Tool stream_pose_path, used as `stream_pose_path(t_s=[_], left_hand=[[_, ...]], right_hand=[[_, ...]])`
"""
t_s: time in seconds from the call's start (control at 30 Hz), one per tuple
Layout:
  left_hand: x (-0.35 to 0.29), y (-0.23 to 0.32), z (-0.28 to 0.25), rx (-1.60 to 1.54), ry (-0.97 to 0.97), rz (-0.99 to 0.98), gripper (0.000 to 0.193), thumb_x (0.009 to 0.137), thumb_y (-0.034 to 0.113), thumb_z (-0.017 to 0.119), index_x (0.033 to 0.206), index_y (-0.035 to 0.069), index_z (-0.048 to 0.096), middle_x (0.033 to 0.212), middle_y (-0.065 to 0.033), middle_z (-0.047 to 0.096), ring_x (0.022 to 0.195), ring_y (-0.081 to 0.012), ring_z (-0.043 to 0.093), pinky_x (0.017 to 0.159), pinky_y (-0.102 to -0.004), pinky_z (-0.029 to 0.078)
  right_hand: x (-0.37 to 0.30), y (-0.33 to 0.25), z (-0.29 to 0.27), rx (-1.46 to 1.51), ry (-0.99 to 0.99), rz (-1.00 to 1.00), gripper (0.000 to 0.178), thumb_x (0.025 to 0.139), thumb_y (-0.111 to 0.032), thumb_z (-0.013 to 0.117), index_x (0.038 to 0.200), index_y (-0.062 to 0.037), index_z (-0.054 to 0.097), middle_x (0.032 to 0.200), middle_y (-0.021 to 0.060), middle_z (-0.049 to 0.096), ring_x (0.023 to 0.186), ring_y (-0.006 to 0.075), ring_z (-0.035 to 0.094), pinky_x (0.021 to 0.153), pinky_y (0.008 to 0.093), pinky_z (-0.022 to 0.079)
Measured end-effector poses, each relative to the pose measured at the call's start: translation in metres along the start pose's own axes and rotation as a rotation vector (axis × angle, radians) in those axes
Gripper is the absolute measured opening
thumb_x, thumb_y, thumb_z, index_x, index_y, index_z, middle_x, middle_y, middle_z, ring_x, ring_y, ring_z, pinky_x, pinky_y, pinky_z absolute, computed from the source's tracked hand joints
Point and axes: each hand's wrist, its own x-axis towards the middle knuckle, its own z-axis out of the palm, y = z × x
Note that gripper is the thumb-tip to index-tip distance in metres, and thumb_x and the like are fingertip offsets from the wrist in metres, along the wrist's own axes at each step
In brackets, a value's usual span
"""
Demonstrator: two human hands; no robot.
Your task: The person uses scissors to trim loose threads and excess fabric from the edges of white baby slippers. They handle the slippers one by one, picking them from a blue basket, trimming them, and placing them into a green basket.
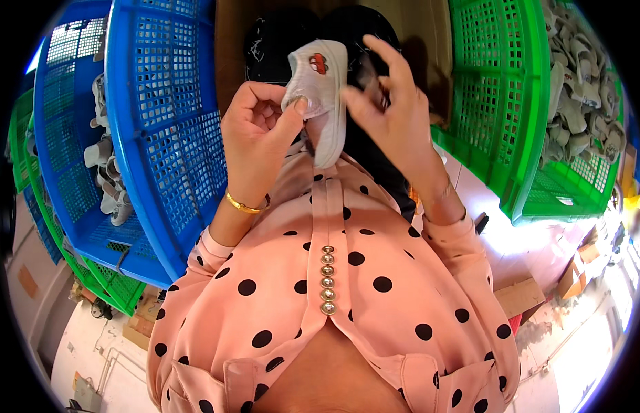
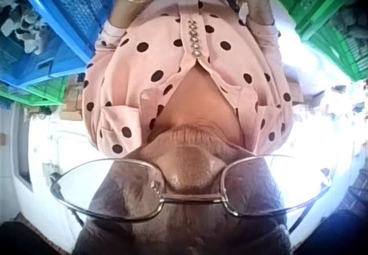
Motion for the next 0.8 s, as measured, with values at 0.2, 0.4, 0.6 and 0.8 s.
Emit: stream_pose_path(t_s=[0.2, 0.4, 0.6, 0.8], left_hand=[[0.004, 0.006, -0.003, -0.285, -0.029, -0.190, 0.012, 0.088, 0.004, 0.071, 0.090, -0.004, 0.062, 0.085, -0.0101, 0.070, 0.074, -0.0093, 0.066, 0.066, -0.0205, 0.054], [0.001, 0.008, -0.002, -0.330, -0.093, -0.249, 0.015, 0.088, 0.006, 0.072, 0.095, -0.006, 0.065, 0.089, -0.0102, 0.071, 0.077, -0.0104, 0.067, 0.069, -0.0220, 0.055], [0.003, 0.007, -0.004, 0.235, -0.045, 0.138, 0.020, 0.085, 0.004, 0.071, 0.105, 0.003, 0.069, 0.093, -0.0094, 0.071, 0.074, -0.0113, 0.063, 0.066, -0.0227, 0.051], [0.036, 0.022, -0.017, 0.720, -0.249, 0.613, 0.013, 0.084, 0.012, 0.071, 0.094, 0.005, 0.074, 0.090, -0.0073, 0.071, 0.076, -0.0200, 0.061, 0.072, -0.0307, 0.049]], right_hand=[[-0.010, -0.021, -0.003, -0.593, -0.164, -0.493, 0.057, 0.066, -0.010, 0.080, 0.119, -0.0086, 0.061, 0.067, 0.0029, 0.061, 0.056, 0.0177, 0.059, 0.053, 0.0288, 0.045], [-0.007, -0.009, 0.002, -0.636, -0.067, -0.608, 0.052, 0.064, -0.005, 0.075, 0.114, -0.0065, 0.063, 0.064, 0.0005, 0.060, 0.055, 0.0168, 0.058, 0.052, 0.0290, 0.043], [0.002, -0.009, -0.007, -0.491, -0.120, -0.441, 0.041, 0.065, -0.002, 0.073, 0.105, -0.0063, 0.066, 0.068, 0.0043, 0.061, 0.055, 0.0200, 0.058, 0.052, 0.0288, 0.044], [-0.003, -0.019, -0.019, -0.039, -0.288, 0.080, 0.012, 0.091, -0.012, 0.065, 0.096, -0.0011, 0.063, 0.064, 0.0017, 0.051, 0.056, 0.0059, 0.042, 0.052, 0.0222, 0.038]])
